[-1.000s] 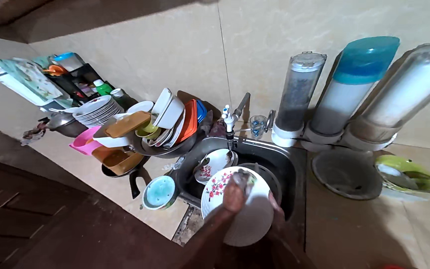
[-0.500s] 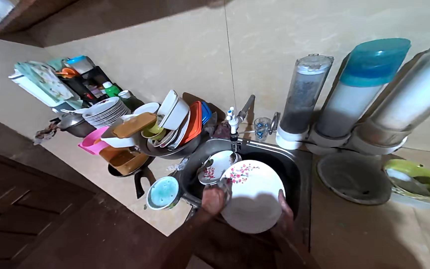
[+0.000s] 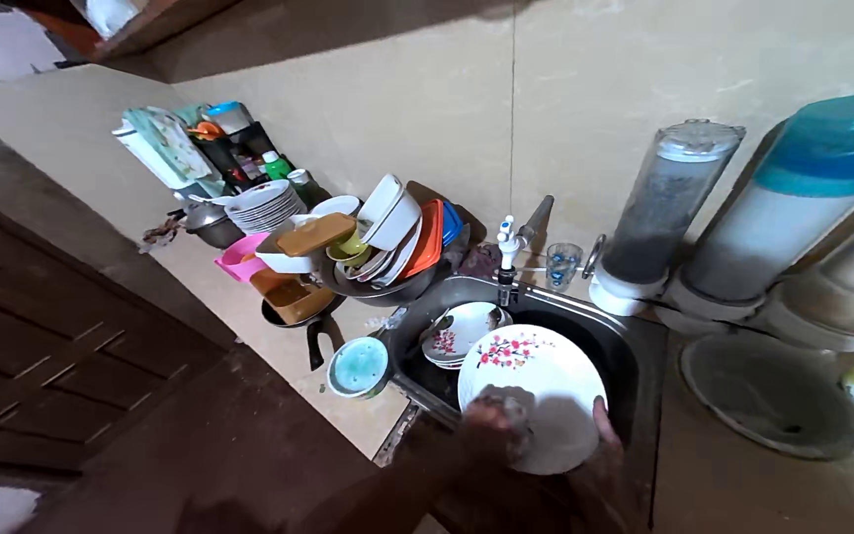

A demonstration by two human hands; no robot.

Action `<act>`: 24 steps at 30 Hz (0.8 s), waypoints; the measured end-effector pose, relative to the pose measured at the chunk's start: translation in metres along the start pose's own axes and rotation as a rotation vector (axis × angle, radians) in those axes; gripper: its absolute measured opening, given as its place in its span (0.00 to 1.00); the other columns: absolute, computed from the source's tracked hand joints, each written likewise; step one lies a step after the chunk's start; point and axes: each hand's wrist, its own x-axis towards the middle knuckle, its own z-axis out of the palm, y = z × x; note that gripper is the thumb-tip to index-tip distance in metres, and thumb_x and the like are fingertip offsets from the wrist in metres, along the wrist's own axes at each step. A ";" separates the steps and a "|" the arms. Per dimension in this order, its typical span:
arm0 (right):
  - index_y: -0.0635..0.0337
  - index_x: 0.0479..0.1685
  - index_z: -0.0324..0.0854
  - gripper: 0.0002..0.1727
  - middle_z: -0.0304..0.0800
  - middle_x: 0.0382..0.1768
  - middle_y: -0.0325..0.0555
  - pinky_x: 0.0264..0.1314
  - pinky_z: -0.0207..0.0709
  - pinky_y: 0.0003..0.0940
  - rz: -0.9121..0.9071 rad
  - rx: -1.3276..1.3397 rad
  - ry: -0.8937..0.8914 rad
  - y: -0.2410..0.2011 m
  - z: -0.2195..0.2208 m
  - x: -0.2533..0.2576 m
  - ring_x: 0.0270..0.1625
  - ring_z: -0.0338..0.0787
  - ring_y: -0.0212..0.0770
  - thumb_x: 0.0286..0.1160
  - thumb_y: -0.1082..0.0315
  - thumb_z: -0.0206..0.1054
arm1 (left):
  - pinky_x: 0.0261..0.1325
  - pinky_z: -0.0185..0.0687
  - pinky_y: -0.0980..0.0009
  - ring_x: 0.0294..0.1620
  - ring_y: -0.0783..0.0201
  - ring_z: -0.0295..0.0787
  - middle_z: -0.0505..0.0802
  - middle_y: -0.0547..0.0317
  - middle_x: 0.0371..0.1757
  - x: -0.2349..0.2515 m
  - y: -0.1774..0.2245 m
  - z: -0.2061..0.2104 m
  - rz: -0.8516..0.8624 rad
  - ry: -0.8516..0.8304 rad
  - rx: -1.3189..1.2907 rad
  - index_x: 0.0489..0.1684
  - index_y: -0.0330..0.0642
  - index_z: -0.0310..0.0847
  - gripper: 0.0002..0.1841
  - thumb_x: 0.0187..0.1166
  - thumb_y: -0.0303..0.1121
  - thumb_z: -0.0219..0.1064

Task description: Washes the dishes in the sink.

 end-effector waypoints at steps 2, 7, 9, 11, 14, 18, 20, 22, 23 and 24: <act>0.51 0.68 0.75 0.31 0.95 0.50 0.41 0.57 0.90 0.42 -0.017 -0.054 0.003 0.001 0.004 -0.001 0.54 0.94 0.37 0.93 0.43 0.32 | 0.76 0.73 0.42 0.70 0.40 0.85 0.92 0.38 0.64 0.012 -0.027 -0.021 -0.270 -0.192 0.081 0.66 0.38 0.86 0.24 0.83 0.48 0.61; 0.50 0.61 0.77 0.27 0.97 0.43 0.34 0.53 0.92 0.35 0.025 -0.201 -0.007 0.011 0.022 -0.016 0.49 0.95 0.30 0.96 0.51 0.30 | 0.80 0.68 0.39 0.81 0.33 0.73 0.81 0.34 0.78 0.057 -0.029 -0.023 -0.519 -0.032 -0.011 0.80 0.44 0.76 0.25 0.88 0.43 0.57; 0.45 0.56 0.80 0.28 0.97 0.42 0.28 0.53 0.91 0.30 0.047 -0.250 -0.061 0.009 0.024 -0.022 0.48 0.94 0.25 0.96 0.53 0.30 | 0.84 0.63 0.39 0.85 0.33 0.68 0.76 0.33 0.82 0.058 0.001 -0.010 -0.426 0.008 -0.077 0.80 0.40 0.76 0.25 0.87 0.41 0.58; 0.45 0.57 0.80 0.27 0.96 0.44 0.25 0.58 0.88 0.26 0.020 -0.282 -0.147 0.009 0.022 -0.022 0.51 0.93 0.21 0.96 0.55 0.30 | 0.83 0.67 0.43 0.83 0.38 0.73 0.81 0.39 0.80 0.046 0.028 0.001 -0.205 0.068 -0.064 0.75 0.38 0.81 0.23 0.85 0.40 0.62; 0.43 0.55 0.82 0.19 0.95 0.46 0.24 0.61 0.86 0.25 -0.024 -0.290 -0.257 0.010 0.011 -0.017 0.53 0.91 0.20 0.92 0.55 0.44 | 0.85 0.64 0.45 0.84 0.45 0.72 0.84 0.50 0.78 0.027 0.029 0.005 0.097 0.046 -0.054 0.76 0.45 0.81 0.23 0.82 0.35 0.65; 0.42 0.59 0.77 0.18 0.95 0.45 0.19 0.59 0.87 0.24 0.029 -0.351 -0.254 0.015 0.010 -0.020 0.53 0.91 0.18 0.92 0.47 0.46 | 0.95 0.37 0.40 0.95 0.48 0.52 0.71 0.54 0.90 0.016 -0.011 -0.018 -0.283 0.013 0.015 0.89 0.47 0.66 0.28 0.90 0.45 0.55; 0.44 0.64 0.73 0.20 0.94 0.48 0.20 0.61 0.86 0.23 0.065 -0.323 -0.299 0.021 0.007 -0.021 0.55 0.90 0.17 0.94 0.48 0.39 | 0.93 0.32 0.35 0.97 0.46 0.45 0.64 0.50 0.93 0.014 -0.015 -0.026 -0.474 0.081 0.000 0.92 0.46 0.61 0.32 0.88 0.46 0.56; 0.49 0.70 0.68 0.21 0.92 0.53 0.25 0.65 0.84 0.22 0.112 -0.323 -0.318 0.019 0.028 -0.037 0.60 0.88 0.17 0.95 0.51 0.37 | 0.94 0.35 0.38 0.96 0.45 0.47 0.63 0.45 0.93 0.010 0.008 -0.022 -0.517 0.059 -0.034 0.91 0.41 0.60 0.34 0.88 0.47 0.57; 0.56 0.71 0.63 0.24 0.89 0.54 0.30 0.65 0.81 0.18 0.185 -0.431 -0.255 0.010 0.072 -0.063 0.59 0.86 0.16 0.96 0.55 0.28 | 0.95 0.37 0.41 0.96 0.45 0.48 0.65 0.45 0.93 0.006 0.025 -0.017 -0.476 0.007 -0.048 0.91 0.41 0.61 0.32 0.90 0.47 0.55; 0.68 0.71 0.61 0.26 0.87 0.54 0.40 0.63 0.77 0.15 0.293 -0.620 -0.133 -0.001 0.139 -0.096 0.57 0.84 0.17 0.95 0.63 0.21 | 0.95 0.40 0.45 0.95 0.45 0.51 0.67 0.46 0.92 0.003 0.043 -0.014 -0.400 -0.038 -0.061 0.90 0.40 0.63 0.30 0.92 0.44 0.53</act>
